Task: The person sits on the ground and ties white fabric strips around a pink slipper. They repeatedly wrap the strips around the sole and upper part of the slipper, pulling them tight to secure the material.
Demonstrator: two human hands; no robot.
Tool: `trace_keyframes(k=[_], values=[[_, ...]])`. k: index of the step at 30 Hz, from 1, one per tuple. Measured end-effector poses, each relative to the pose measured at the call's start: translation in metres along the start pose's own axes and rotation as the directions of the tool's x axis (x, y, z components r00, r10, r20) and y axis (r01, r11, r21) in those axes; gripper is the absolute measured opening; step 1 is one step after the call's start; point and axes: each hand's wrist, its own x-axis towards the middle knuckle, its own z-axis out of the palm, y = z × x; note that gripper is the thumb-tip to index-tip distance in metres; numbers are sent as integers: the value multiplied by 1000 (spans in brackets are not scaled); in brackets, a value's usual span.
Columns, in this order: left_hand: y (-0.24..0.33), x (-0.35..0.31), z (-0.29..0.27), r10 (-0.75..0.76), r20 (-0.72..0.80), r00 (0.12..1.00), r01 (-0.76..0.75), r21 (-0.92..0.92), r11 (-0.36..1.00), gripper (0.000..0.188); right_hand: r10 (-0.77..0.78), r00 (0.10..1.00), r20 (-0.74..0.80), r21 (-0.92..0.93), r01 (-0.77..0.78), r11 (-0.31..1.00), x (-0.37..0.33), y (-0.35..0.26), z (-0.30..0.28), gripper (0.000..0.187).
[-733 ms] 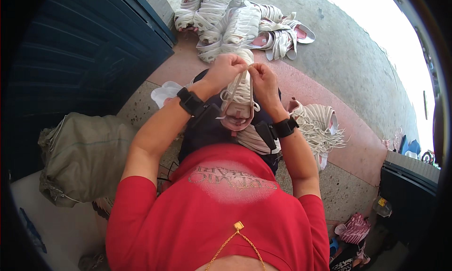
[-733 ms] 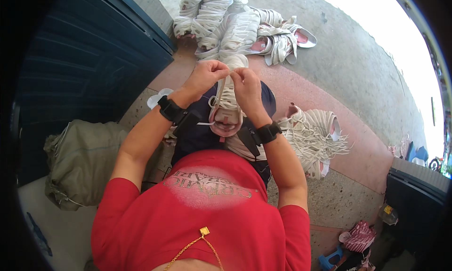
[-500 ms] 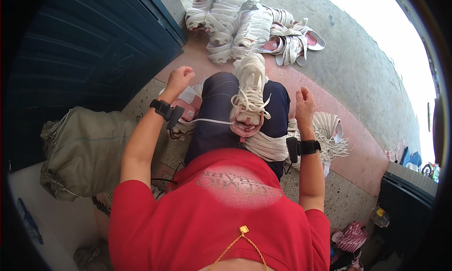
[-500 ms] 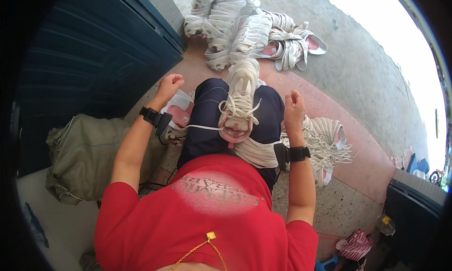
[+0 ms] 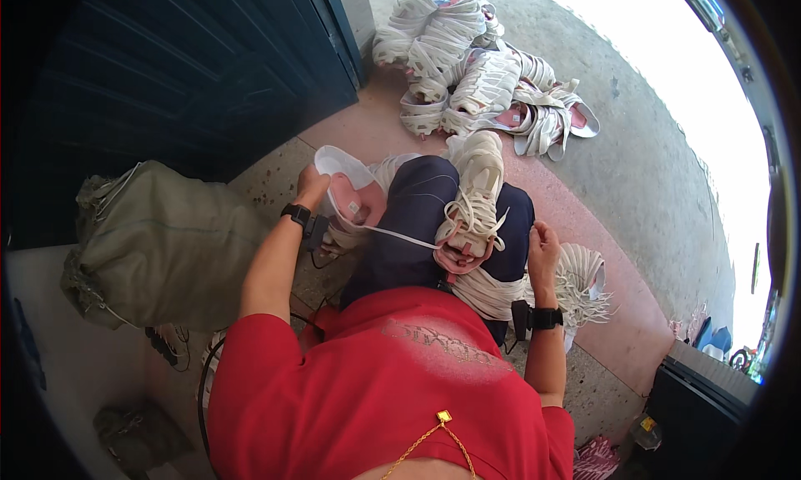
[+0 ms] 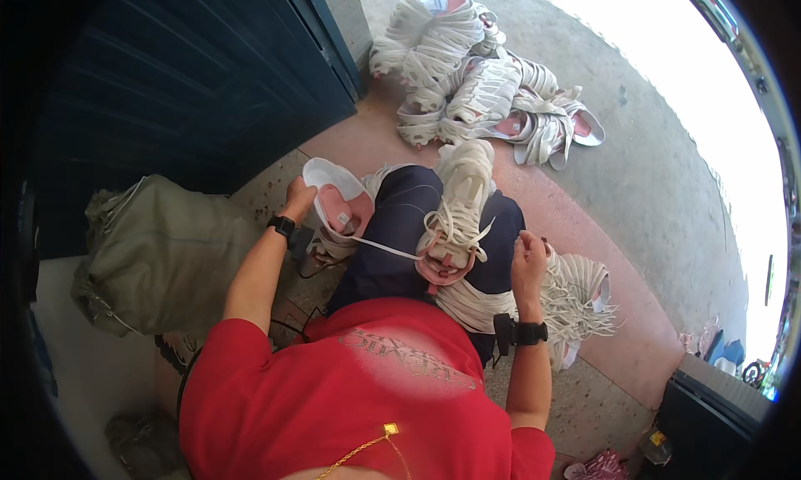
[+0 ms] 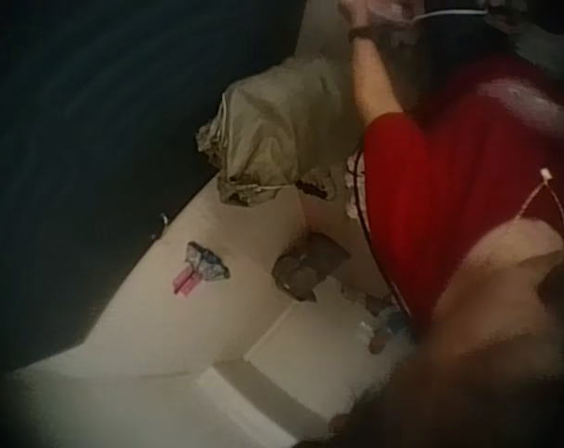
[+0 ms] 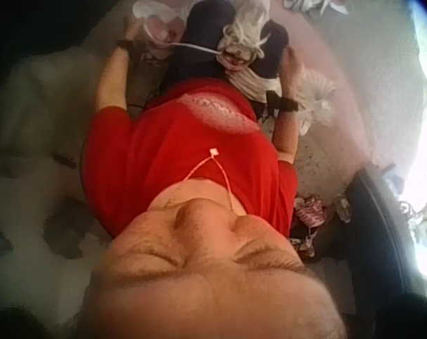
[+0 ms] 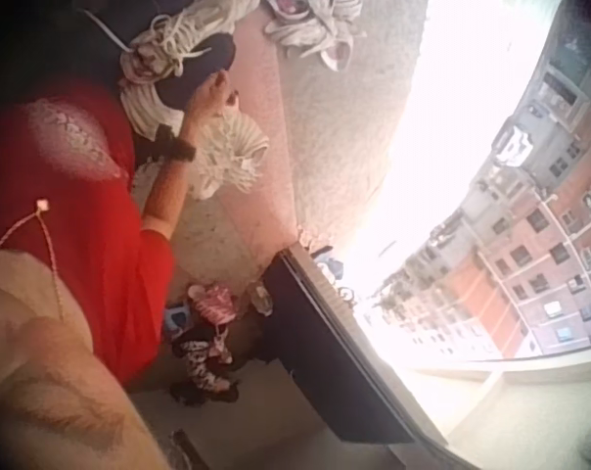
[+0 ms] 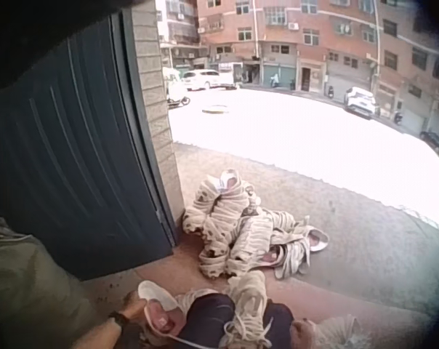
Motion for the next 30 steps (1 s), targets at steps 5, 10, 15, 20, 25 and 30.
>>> trace_keyframes(k=[5,10,15,20,25,30], values=[[100,-28,-77,315,-248,916,-356,-144,923,44,-351,906,237,25,356,934,-22,-103,48,14],[217,-167,-107,643,-4,766,-610,-323,724,49,-644,581,498,88,704,704,-58,-199,107,43],[213,-156,-88,744,214,633,-544,-561,624,46,-585,686,432,52,629,776,-51,-177,128,25],[101,-42,18,309,308,900,-13,-689,725,31,-518,722,459,-37,598,801,-52,-147,107,19],[3,-49,82,429,748,507,-274,-332,903,33,-807,456,375,-403,864,301,-44,-108,119,23],[11,-30,6,530,635,562,-522,-225,823,31,-327,812,483,632,-66,772,-63,-64,106,38]])
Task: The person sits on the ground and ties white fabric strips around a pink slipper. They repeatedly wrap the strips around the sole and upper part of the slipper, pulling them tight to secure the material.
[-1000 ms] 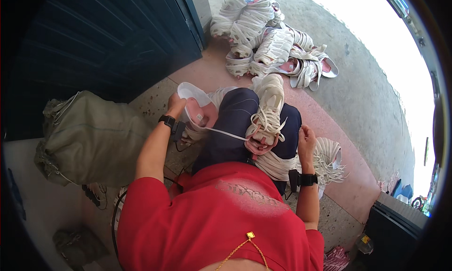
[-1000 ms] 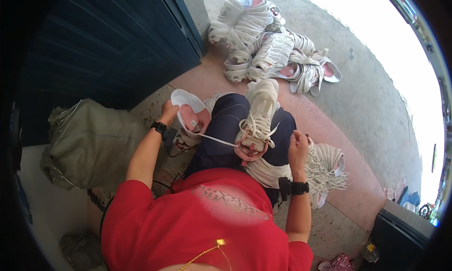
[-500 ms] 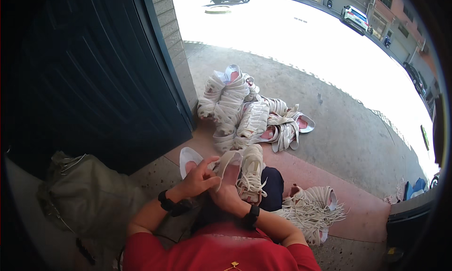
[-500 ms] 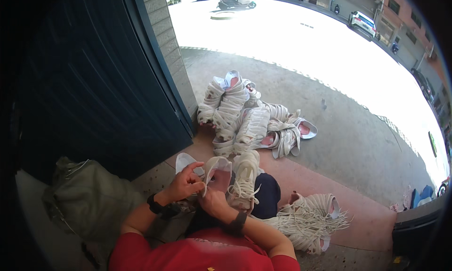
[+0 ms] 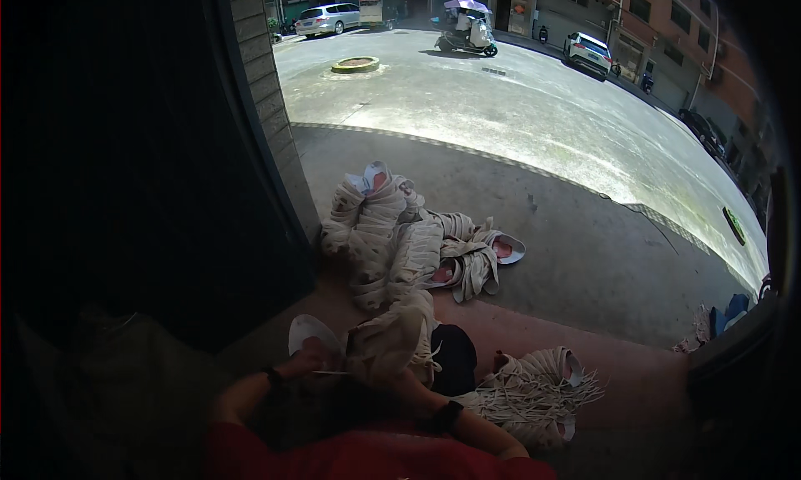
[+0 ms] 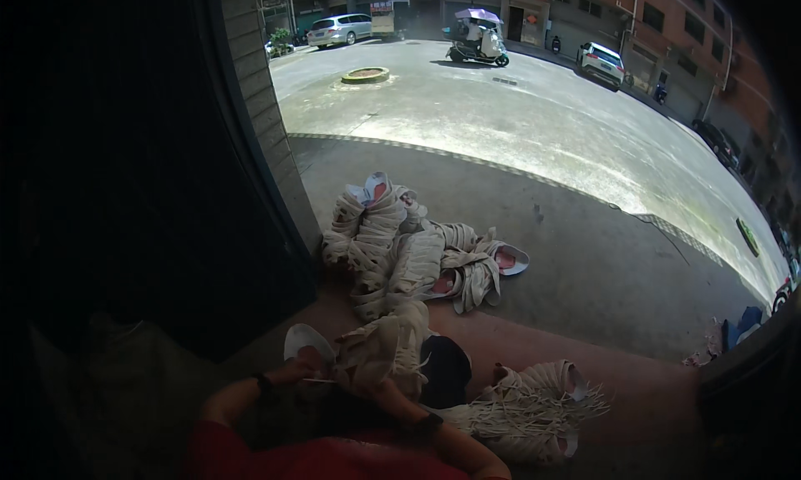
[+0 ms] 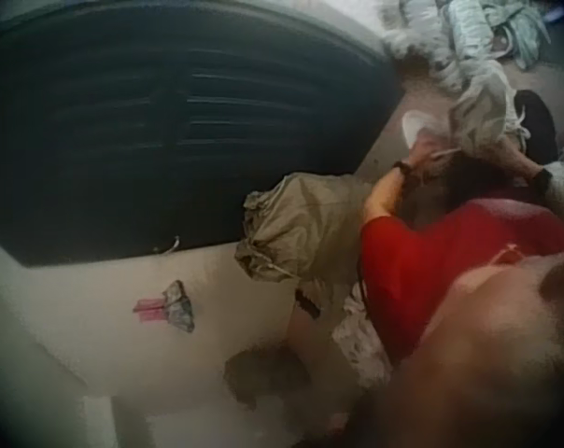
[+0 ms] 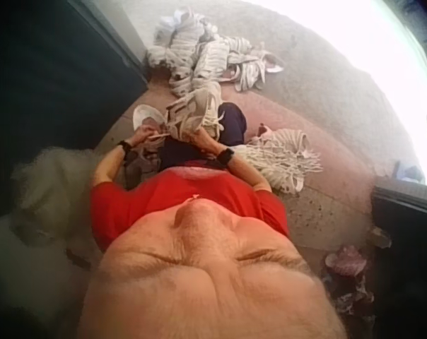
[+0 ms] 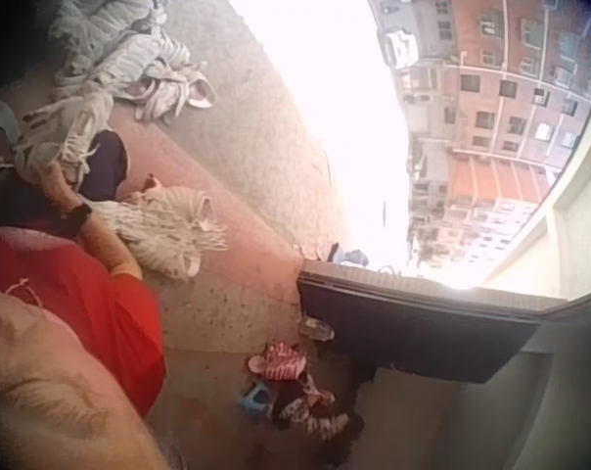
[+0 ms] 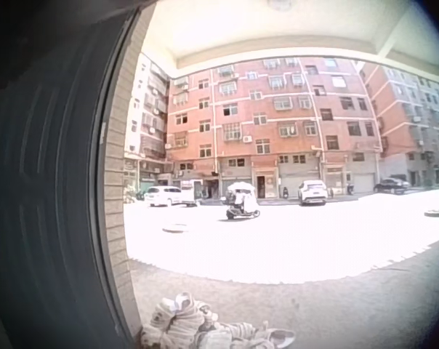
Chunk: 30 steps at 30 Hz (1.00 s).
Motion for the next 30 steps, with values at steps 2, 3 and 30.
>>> trace_keyframes(k=[2,3,30], values=[[49,7,-44,-88,-224,971,47,-181,982,29,106,991,-77,130,-96,987,-17,9,-12,42],[116,10,-52,-95,-310,946,86,-45,995,29,230,963,-141,122,-214,969,-29,4,-36,44],[241,1,47,542,-56,839,-536,92,839,25,464,885,-33,938,-133,320,-6,-19,-24,56]])
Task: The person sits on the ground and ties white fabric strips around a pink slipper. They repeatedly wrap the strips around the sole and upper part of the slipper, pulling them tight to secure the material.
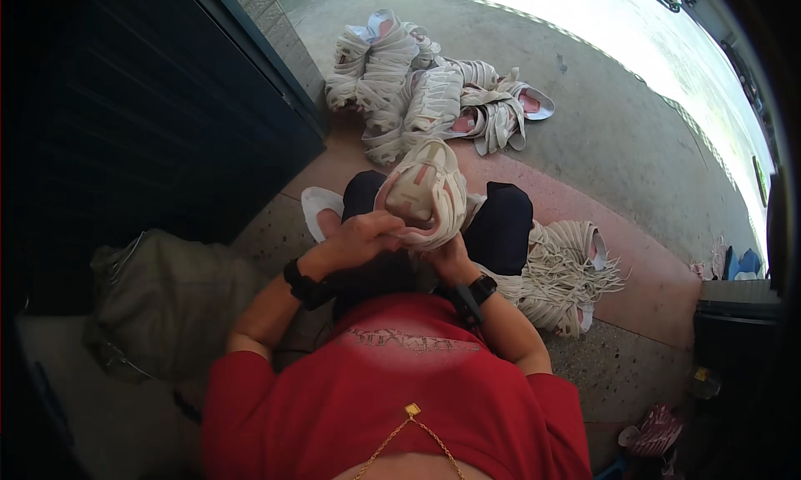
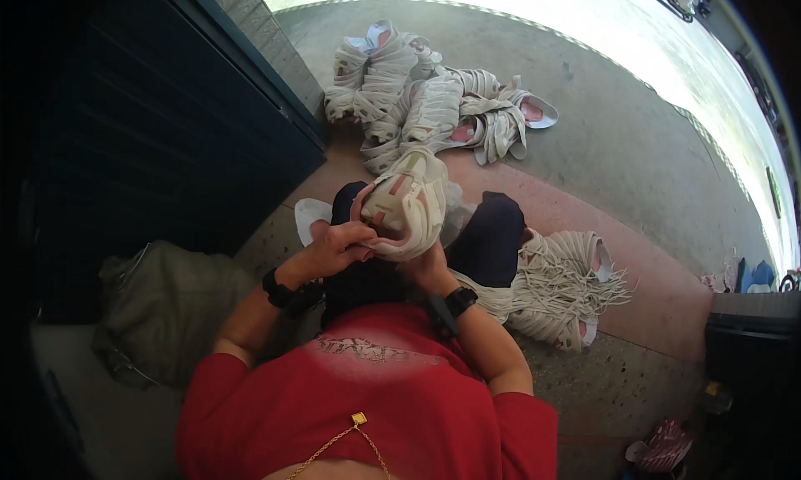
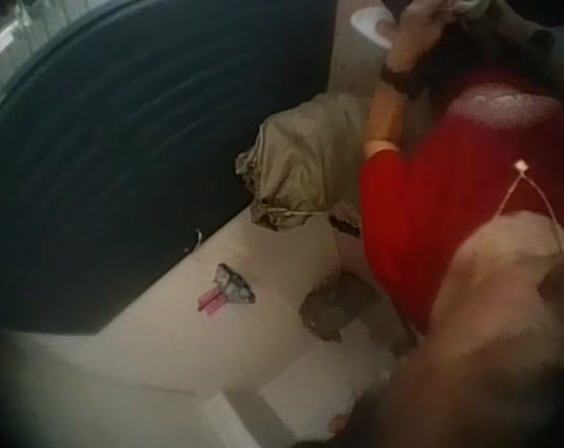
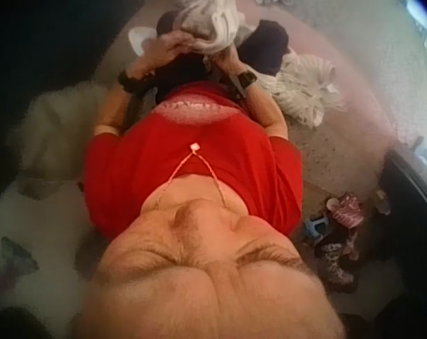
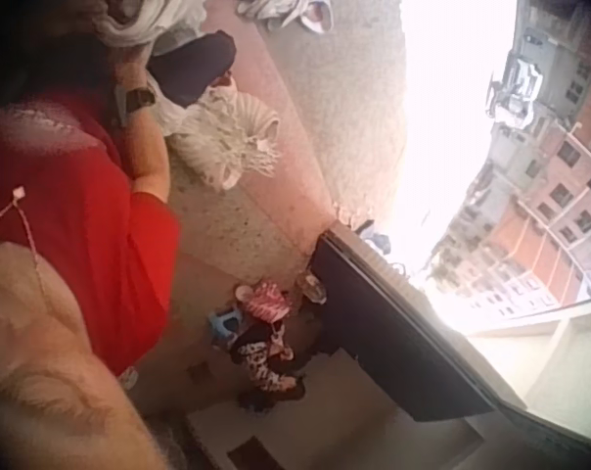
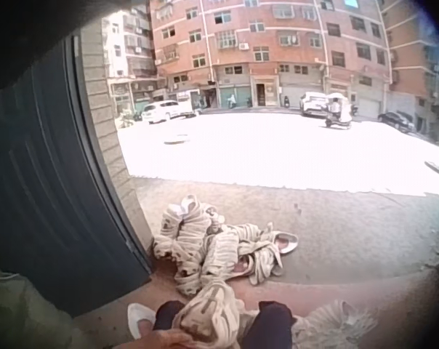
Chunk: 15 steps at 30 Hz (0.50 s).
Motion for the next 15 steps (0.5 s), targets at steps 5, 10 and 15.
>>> trace_keyframes(k=[5,10,15], values=[[-28,22,3,-152,-156,976,188,255,949,31,64,946,-319,-50,-84,995,24,-4,-8,47],[-54,24,-10,-304,-135,943,305,-13,952,47,-119,871,-476,-342,-59,938,52,-31,-54,20],[-65,32,-22,-480,41,876,475,-240,847,55,-37,901,-433,-342,-127,931,89,-43,-69,27]])
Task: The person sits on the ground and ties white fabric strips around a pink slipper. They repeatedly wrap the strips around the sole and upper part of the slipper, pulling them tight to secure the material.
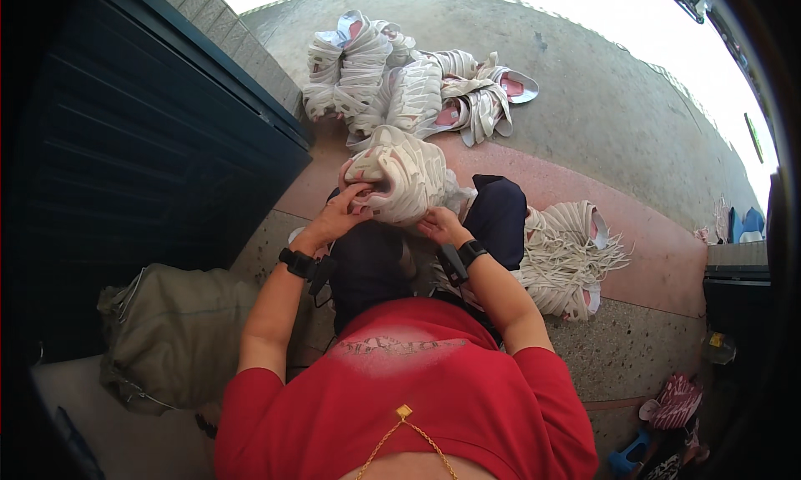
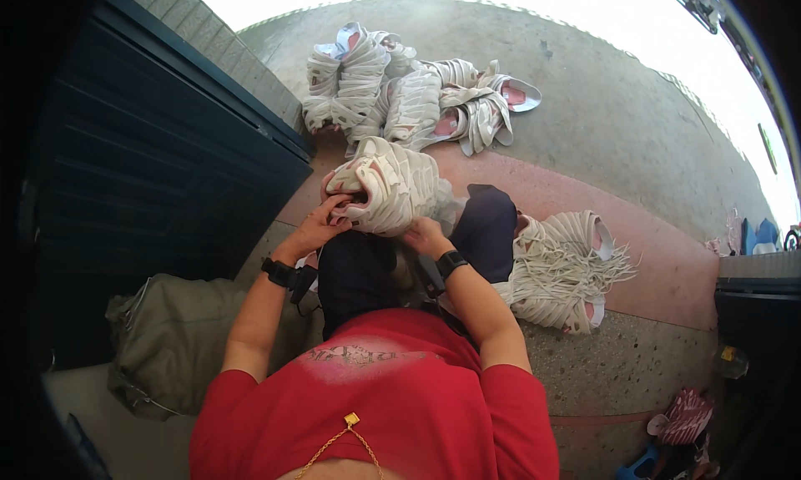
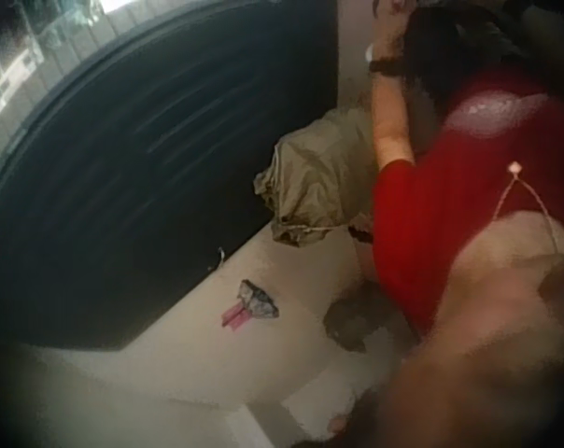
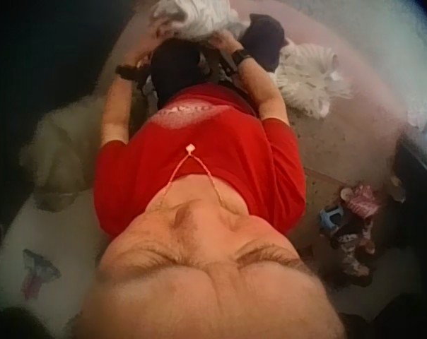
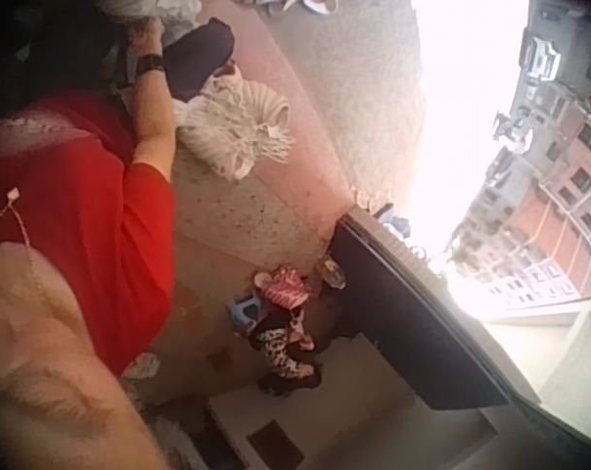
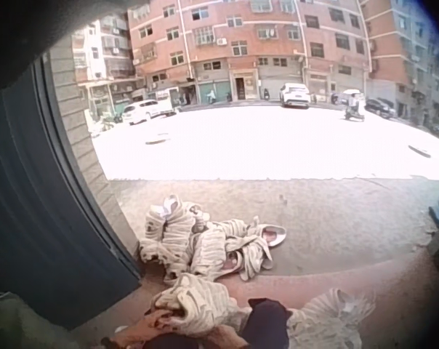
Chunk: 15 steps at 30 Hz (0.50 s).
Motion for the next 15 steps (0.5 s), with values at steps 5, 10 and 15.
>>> trace_keyframes(k=[5,10,15], values=[[3,8,-8,-48,65,997,53,-82,995,60,31,996,-87,-31,-33,999,4,-5,7,30],[1,14,-11,-52,63,997,63,-181,981,58,22,999,-50,202,-12,979,-1,-5,2,30],[-3,17,-15,-93,65,994,104,-186,977,54,-2,994,-105,155,19,988,7,-10,-6,23]])
